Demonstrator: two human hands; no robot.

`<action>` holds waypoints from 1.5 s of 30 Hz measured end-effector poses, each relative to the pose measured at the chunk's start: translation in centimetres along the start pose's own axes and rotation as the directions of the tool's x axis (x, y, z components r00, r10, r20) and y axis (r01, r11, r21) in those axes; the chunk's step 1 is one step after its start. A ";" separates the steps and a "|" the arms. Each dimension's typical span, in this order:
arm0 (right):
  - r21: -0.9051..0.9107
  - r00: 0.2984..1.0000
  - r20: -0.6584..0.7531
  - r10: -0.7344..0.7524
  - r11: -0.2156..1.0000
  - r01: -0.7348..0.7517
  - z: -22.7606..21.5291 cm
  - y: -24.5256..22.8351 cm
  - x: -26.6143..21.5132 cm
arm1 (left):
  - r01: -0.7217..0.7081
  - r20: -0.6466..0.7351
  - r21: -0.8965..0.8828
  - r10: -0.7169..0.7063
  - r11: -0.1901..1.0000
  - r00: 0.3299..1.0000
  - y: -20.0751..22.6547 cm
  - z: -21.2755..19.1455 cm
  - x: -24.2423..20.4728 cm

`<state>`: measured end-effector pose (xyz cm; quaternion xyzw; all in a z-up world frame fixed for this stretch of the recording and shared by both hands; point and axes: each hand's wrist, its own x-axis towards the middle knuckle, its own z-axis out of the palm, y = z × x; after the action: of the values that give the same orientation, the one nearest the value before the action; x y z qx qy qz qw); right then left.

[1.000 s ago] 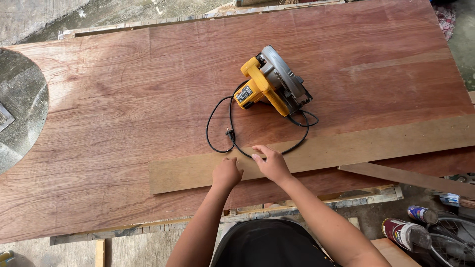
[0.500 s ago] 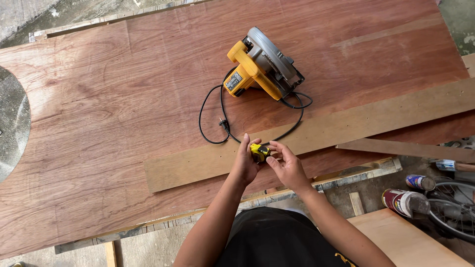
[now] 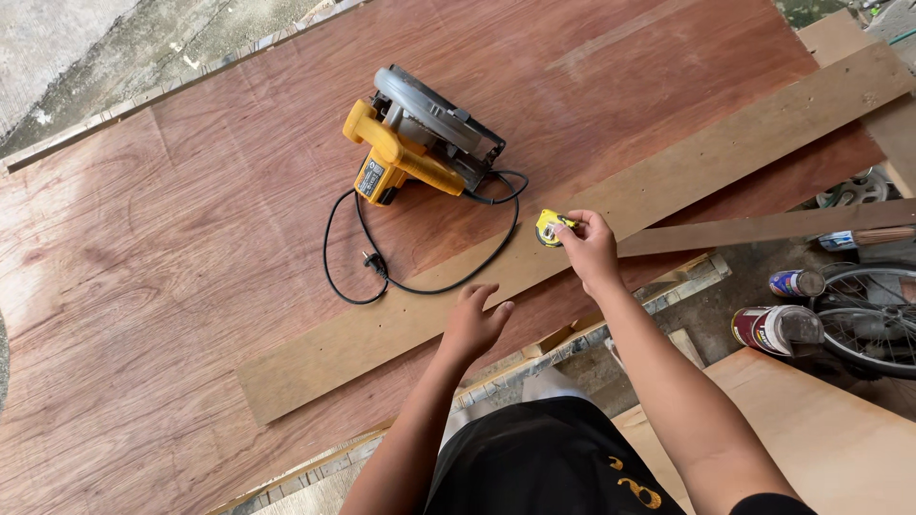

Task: The person measures a wooden board with a tape measure, marks it with a pencil, and positions a circular saw on the board.

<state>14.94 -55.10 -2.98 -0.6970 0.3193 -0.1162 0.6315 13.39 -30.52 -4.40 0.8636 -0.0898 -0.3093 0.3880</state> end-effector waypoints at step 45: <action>-0.289 0.998 0.038 0.042 0.957 -0.029 -17.6 10.8 -21.8 | -0.015 0.019 0.724 0.002 0.690 1.000 6.1 5.1 -0.3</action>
<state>-14.98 -56.43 -4.92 -0.7781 0.3314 -0.0419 0.5319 10.54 -37.71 -2.42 0.9436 -0.2115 -0.2542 0.0172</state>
